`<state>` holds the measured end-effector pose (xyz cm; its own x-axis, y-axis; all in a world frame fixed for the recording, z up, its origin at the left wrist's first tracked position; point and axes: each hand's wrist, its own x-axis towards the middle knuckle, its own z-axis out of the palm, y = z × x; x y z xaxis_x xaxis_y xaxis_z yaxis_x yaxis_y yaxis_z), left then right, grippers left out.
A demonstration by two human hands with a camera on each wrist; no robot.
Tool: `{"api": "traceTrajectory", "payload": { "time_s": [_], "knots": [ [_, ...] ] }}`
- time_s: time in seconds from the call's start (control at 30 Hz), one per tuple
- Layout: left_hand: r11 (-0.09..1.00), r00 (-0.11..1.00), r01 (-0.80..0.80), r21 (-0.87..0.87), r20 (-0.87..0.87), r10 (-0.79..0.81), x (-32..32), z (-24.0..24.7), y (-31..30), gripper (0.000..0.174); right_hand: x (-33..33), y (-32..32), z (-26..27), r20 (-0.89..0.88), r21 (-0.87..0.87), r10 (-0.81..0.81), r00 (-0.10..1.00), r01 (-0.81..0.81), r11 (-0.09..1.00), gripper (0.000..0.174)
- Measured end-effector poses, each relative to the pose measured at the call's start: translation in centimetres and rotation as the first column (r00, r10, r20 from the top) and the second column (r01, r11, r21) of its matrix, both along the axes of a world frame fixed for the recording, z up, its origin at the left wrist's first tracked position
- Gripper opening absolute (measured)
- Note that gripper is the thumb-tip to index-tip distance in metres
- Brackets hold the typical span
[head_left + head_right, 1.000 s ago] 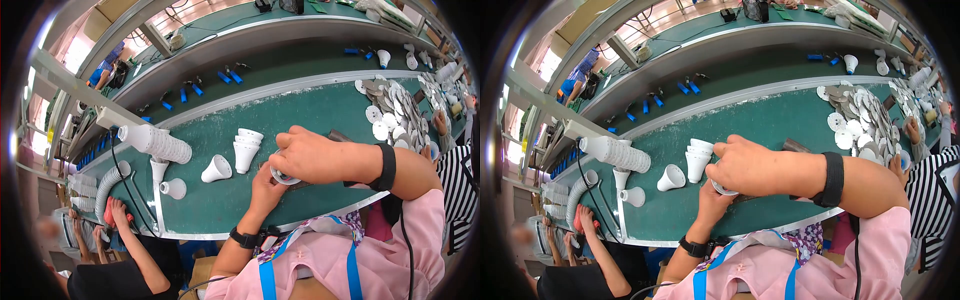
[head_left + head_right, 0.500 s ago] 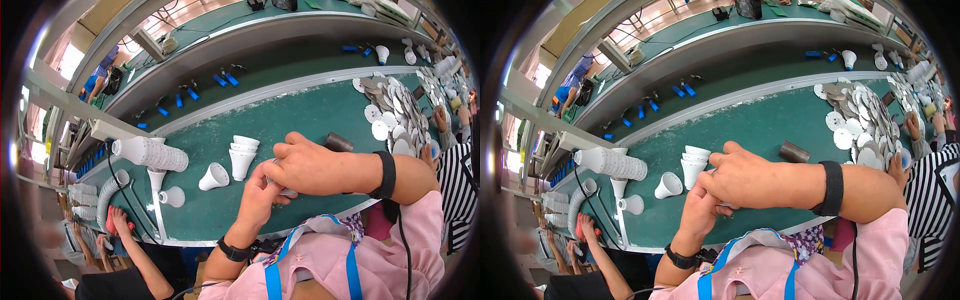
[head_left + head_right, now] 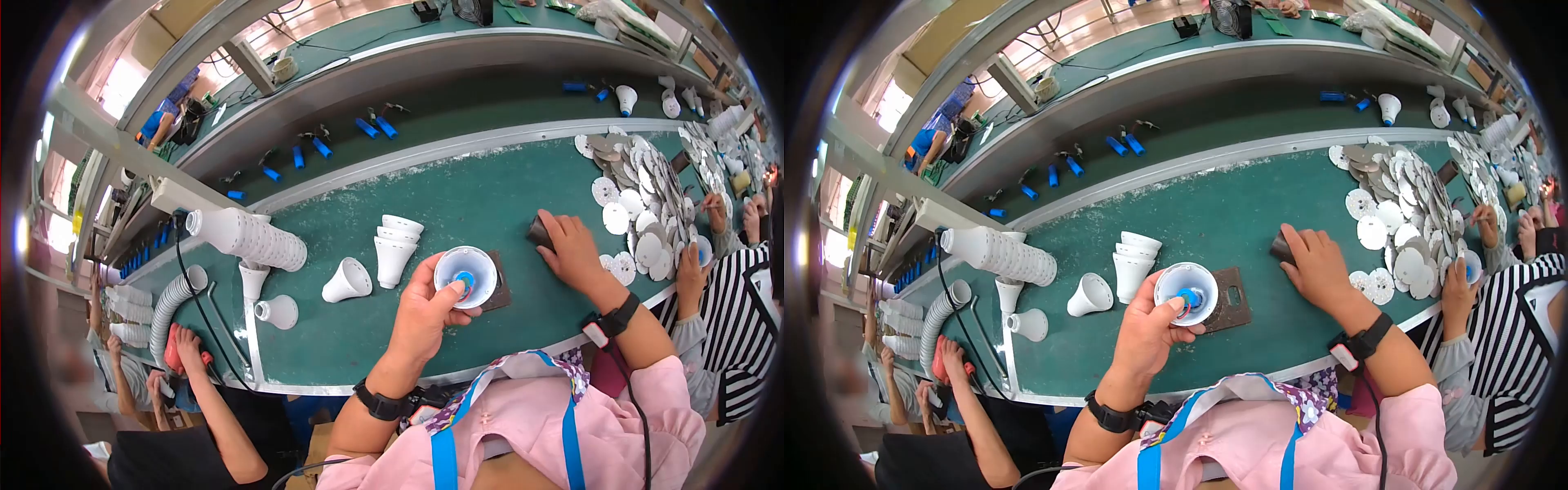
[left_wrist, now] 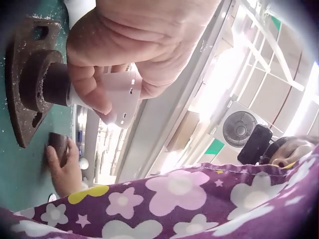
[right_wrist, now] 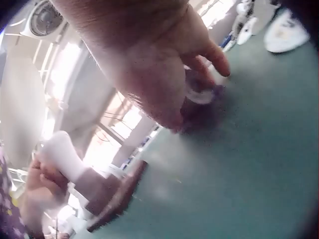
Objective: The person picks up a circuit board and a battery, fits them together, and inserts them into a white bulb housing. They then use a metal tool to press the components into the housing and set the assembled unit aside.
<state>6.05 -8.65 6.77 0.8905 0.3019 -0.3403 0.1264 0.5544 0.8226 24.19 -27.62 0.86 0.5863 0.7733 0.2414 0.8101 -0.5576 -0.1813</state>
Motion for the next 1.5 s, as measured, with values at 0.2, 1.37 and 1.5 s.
{"api": "traceTrajectory", "payload": {
  "time_s": [0.2,1.37,1.5],
  "knots": [
    [1.000,1.000,-0.017,0.016,0.005,0.017,0.1,0.0,0.0,0.039,-1.2,1.5,2.4,-0.240,0.328,0.103,0.965,-0.019,0.945,0.055],
    [0.991,0.991,0.049,-0.128,0.131,-0.032,-0.5,-1.3,0.7,0.040,-6.3,7.0,14.7,-0.030,0.357,0.492,0.870,-0.450,0.819,0.044],
    [0.987,0.987,0.061,-0.148,0.155,-0.037,-0.4,-1.3,0.8,0.040,-6.0,6.8,13.2,-0.118,0.044,0.505,0.855,-0.503,0.863,0.046]
  ]
}}
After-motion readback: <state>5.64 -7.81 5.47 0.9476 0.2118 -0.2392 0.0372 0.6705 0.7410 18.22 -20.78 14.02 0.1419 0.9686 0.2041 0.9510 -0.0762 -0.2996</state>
